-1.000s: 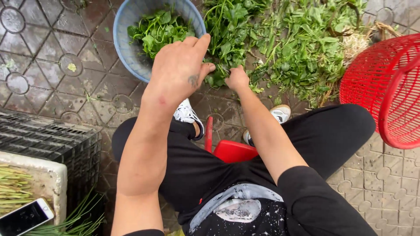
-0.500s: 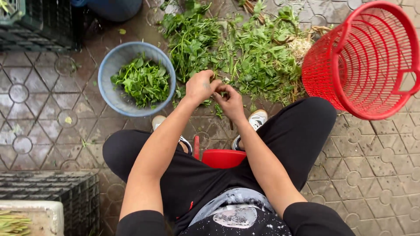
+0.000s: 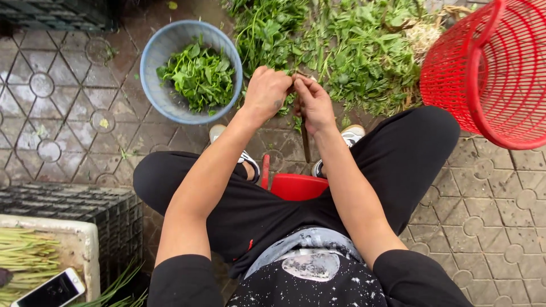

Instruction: Stripping leaves from vegetable stems and collecting them in a bowl using hands and a small knife

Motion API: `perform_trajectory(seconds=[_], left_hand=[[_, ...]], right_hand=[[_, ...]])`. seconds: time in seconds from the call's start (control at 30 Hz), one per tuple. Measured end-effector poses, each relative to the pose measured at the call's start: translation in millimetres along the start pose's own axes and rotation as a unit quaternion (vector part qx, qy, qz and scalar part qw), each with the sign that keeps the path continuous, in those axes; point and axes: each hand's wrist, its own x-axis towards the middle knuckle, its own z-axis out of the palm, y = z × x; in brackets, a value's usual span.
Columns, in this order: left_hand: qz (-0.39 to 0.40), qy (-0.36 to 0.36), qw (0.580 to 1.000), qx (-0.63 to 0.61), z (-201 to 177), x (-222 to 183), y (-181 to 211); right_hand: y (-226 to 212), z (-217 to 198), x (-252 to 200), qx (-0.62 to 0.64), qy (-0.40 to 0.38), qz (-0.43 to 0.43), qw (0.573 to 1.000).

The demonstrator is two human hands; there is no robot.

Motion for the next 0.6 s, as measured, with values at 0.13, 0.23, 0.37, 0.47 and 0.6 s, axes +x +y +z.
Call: perform_trajectory(seconds=[0.13, 0.23, 0.37, 0.47, 0.6], left_hand=[[-0.025, -0.023, 0.998, 0.051, -33, -1, 4], [-0.056, -0.12, 0.991, 0.015, -74, 1, 6], [-0.149, -0.305, 0.926, 0.166, -149, 10, -35], [-0.232, -0.244, 0.928, 0.157, -169, 0, -67], [-0.242, -0.225, 0.943, 0.037, -205, 15, -57]], right_hand=[[11, 17, 21, 0.023, 0.024, 0.052, 0.998], [13, 20, 52, 0.031, 0.044, 0.08, 0.995], [15, 29, 76, -0.13, 0.092, 0.105, 0.982], [65, 21, 90, -0.486, 0.046, 0.108, 0.866], [157, -30, 114, -0.731, -0.052, -0.001, 0.68]])
